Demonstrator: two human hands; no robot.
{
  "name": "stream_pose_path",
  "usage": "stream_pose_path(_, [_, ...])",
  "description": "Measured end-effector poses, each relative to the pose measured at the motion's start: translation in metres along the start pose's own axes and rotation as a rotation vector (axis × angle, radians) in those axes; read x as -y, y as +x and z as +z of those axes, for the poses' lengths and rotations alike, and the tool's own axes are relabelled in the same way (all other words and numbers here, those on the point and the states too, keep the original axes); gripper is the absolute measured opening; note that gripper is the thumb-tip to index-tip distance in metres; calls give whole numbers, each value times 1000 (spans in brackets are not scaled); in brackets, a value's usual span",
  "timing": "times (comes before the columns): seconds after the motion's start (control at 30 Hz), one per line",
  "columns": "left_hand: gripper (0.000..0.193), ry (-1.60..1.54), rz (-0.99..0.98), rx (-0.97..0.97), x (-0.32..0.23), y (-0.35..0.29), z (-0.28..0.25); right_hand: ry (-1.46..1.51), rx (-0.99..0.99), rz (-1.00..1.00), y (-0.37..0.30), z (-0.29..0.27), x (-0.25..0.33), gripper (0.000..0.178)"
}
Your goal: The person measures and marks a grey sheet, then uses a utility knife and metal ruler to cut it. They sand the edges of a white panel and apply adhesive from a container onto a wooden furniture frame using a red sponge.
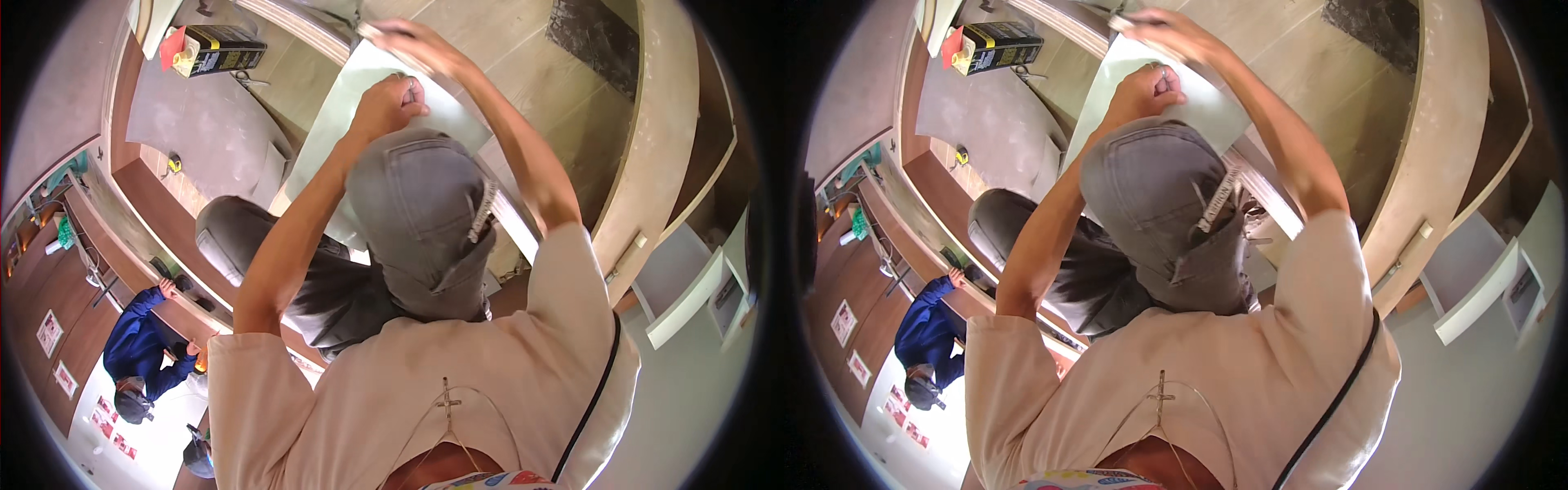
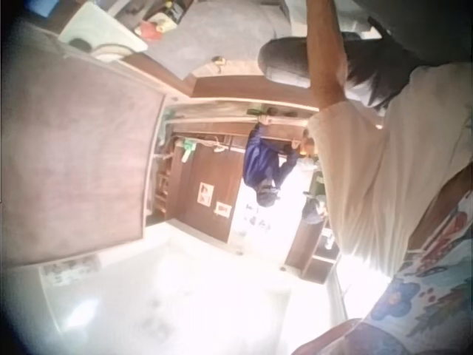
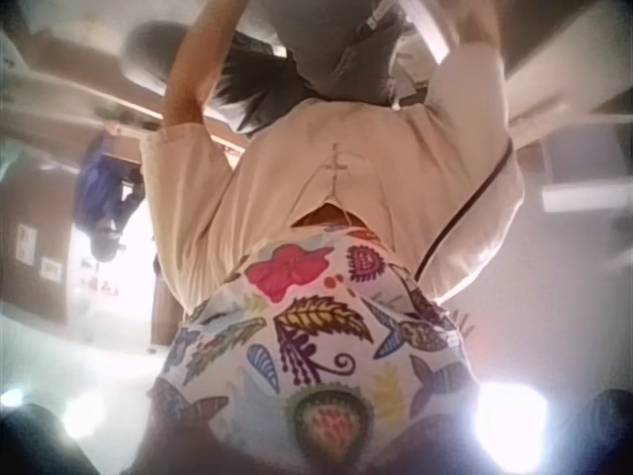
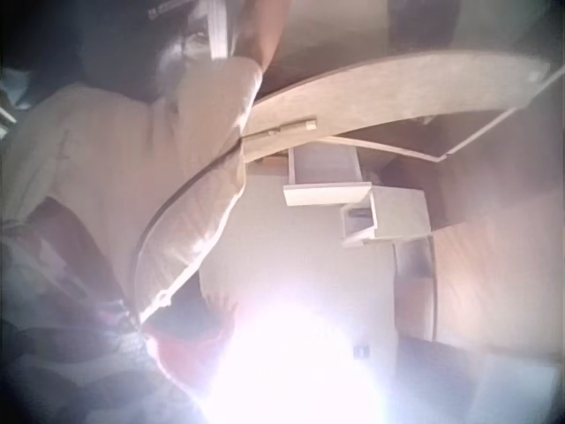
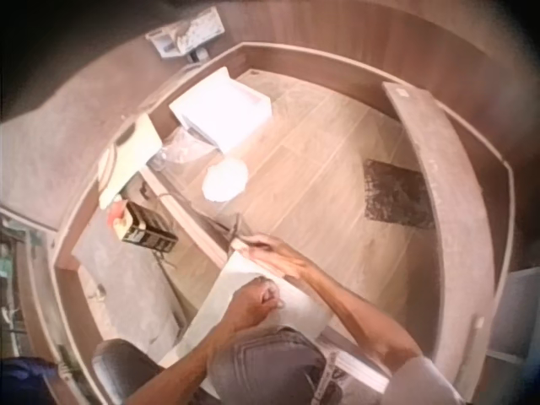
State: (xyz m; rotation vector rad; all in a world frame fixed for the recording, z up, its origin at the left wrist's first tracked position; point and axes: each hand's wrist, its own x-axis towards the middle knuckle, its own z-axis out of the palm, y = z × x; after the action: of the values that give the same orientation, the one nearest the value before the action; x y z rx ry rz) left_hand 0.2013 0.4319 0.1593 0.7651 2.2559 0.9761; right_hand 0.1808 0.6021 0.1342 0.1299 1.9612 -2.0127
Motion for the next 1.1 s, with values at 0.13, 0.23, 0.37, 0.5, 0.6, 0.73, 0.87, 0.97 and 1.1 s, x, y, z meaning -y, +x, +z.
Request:
stream_pose_path(0.13, [18,-1,-42,0,-3,0,-10,18,-38,89,-68,-20,-32,78])
stream_pose_path(0.23, [18,0,-46,63,-10,6,-3,-9,-44,113,-6,-13,0,78])
stream_pose_path(0.37, [22,15,62,-27,-2,3,-2,-35,-7,113,8,-3,10,90])
stream_pose_path(0.5, [18,21,-60,31,-5,0,-9,-53,-22,109,-33,-13,-18,91])
stream_pose_path(0.6, [18,37,10,26,-3,8,-2,-108,-18,106,5,-11,7,86])
stream_pose_path(0.73, [19,-31,-68,19,-9,-7,-4,-74,-14,104,2,5,12,86])
stream_pose_path(0.87, [18,9,-92,57,-12,-4,-7,-31,-54,44,-32,-9,-28,87])
stream_pose_path(0.97, [19,17,-23,40,-9,5,-7,-79,-21,49,18,3,12,87])
stream_pose_path(1.1, [21,11,21,24,-2,-1,-2,-42,-16,94,-5,-6,-10,83])
